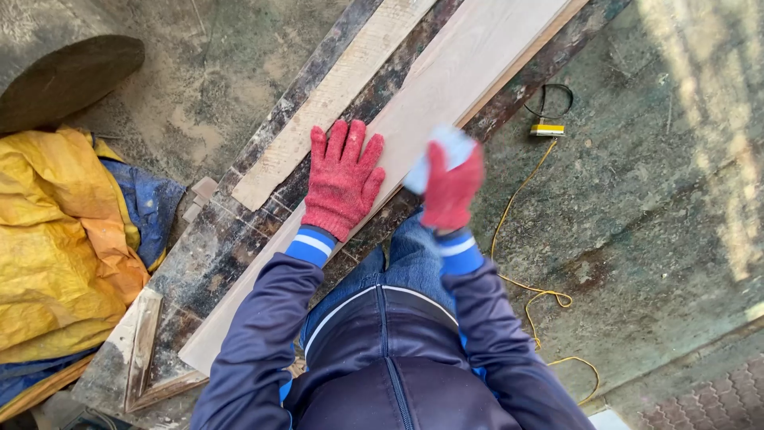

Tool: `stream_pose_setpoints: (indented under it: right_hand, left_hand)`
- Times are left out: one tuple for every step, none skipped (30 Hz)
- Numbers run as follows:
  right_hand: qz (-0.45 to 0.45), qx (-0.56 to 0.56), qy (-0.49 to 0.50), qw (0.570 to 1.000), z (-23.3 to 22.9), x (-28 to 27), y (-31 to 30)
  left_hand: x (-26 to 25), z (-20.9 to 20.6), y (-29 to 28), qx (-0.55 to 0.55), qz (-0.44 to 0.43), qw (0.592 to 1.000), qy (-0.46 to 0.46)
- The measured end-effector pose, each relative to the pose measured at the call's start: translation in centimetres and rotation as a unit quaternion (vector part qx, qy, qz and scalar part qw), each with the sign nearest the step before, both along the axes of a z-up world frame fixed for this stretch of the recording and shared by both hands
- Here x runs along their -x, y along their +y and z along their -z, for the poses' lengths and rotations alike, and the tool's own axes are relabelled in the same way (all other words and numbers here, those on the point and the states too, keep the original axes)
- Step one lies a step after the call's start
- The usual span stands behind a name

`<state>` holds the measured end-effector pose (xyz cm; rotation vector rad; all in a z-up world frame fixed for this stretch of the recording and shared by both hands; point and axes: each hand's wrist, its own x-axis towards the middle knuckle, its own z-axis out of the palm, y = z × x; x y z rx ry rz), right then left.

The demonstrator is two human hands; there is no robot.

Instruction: Sanding wooden planks using an electric orbital sander and manual sandpaper blocks.

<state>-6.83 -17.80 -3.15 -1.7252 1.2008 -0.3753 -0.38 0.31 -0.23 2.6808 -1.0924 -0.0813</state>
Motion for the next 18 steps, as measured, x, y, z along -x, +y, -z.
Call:
stream_pose_setpoints:
  right_hand:
    - [-0.003, -0.030, 0.012, 0.999, -0.3, 1.1, 2.3]
    - [-0.003, -0.060, 0.020, 0.998, -0.6, 1.7, 4.5]
    - [-0.001, -0.060, 0.017, 0.998, 0.1, 1.9, 3.5]
    - [0.016, -0.001, 0.010, 1.000, 0.6, 2.0, 2.8]
    - [0.032, 0.058, 0.003, 0.998, 1.3, 2.1, 2.1]
    - [0.028, 0.057, 0.006, 0.998, 1.7, 1.6, 0.3]
    - [0.031, 0.063, -0.017, 0.997, 2.1, 1.0, -1.5]
    - [0.035, 0.068, -0.040, 0.996, 2.5, 0.6, -3.3]
    - [0.032, 0.068, -0.037, 0.996, 3.6, 1.0, -3.3]
    - [0.042, 0.054, -0.036, 0.997, 4.7, 0.9, -3.4]
    - [0.052, 0.039, -0.036, 0.997, 5.7, 0.9, -3.5]
    - [0.051, 0.040, -0.037, 0.997, 4.2, 1.1, -1.6]
    - [0.035, 0.037, -0.021, 0.998, 2.7, 1.4, 0.3]
    - [0.021, 0.037, -0.004, 0.999, 1.3, 2.0, 2.1]
    - [0.024, 0.039, -0.003, 0.999, 1.6, 2.8, 2.8]
    - [0.037, 0.022, 0.014, 0.999, 2.0, 3.5, 3.7]
    - [0.050, 0.004, 0.031, 0.998, 2.4, 4.2, 4.6]
    - [0.052, 0.003, 0.030, 0.998, 1.9, 3.5, 3.7]
  left_hand:
    - [0.1, 0.1, 0.1, 0.002, -0.001, 1.000, -0.005]
    - [-0.3, 0.4, 0.1, 0.005, 0.002, 1.000, -0.013]
    - [-0.2, 0.4, 0.0, 0.005, 0.003, 1.000, -0.015]
    - [-0.1, 0.4, 0.1, 0.015, 0.002, 1.000, -0.013]
    - [-0.1, 0.5, 0.2, 0.025, 0.000, 1.000, -0.011]
    - [-0.2, 0.4, 0.2, 0.023, -0.004, 1.000, -0.008]
    - [-0.2, 0.4, 0.2, 0.024, -0.004, 1.000, -0.013]
    - [-0.2, 0.4, 0.1, 0.025, -0.002, 1.000, -0.018]
    - [0.2, 0.4, 0.2, 0.025, -0.006, 1.000, -0.014]
    - [0.0, 0.3, 0.3, 0.025, -0.004, 1.000, -0.009]
    - [-0.1, 0.1, 0.2, 0.025, -0.001, 1.000, -0.003]
    - [-0.2, 0.0, 0.3, 0.026, -0.002, 1.000, -0.004]
    - [-0.3, 0.0, 0.3, 0.015, -0.001, 1.000, 0.006]
    - [-0.2, 0.0, 0.3, 0.006, 0.003, 1.000, 0.017]
    - [-0.1, 0.1, 0.2, 0.008, 0.005, 1.000, 0.018]
    - [-0.1, 0.0, 0.3, 0.005, 0.003, 1.000, 0.018]
    - [-0.1, 0.0, 0.3, 0.002, 0.002, 1.000, 0.018]
    - [0.0, -0.1, 0.3, 0.001, 0.004, 1.000, 0.017]
